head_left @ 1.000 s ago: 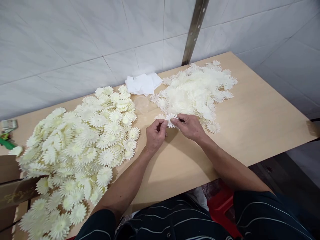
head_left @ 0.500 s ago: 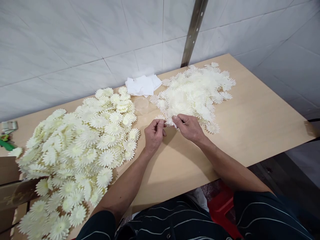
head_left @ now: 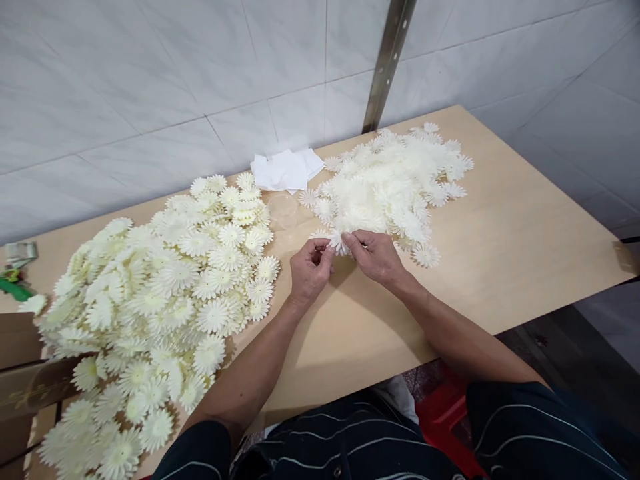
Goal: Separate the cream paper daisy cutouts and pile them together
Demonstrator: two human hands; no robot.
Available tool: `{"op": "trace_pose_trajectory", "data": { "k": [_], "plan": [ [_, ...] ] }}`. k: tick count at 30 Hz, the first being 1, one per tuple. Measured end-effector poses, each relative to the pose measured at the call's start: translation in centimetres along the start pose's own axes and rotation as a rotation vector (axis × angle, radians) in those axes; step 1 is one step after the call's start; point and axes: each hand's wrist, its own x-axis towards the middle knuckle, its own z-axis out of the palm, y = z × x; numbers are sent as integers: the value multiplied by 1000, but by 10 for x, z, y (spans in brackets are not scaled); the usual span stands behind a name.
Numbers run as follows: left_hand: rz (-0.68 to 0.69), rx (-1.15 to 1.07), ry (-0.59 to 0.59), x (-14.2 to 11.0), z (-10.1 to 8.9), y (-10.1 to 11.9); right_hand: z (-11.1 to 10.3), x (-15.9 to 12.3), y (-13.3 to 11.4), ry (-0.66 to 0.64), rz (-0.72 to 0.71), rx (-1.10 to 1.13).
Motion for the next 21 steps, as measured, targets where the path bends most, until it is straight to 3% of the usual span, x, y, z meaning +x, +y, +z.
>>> {"op": "trace_pose_trajectory", "data": {
  "k": [9,21],
  "plan": [
    [-4,-30,-40,-1,0,0,0,0,0,27,-24,-26],
    [-13,-16,-6,0,0,-2,6,0,1,-8,-43,-49]
  ]
}}
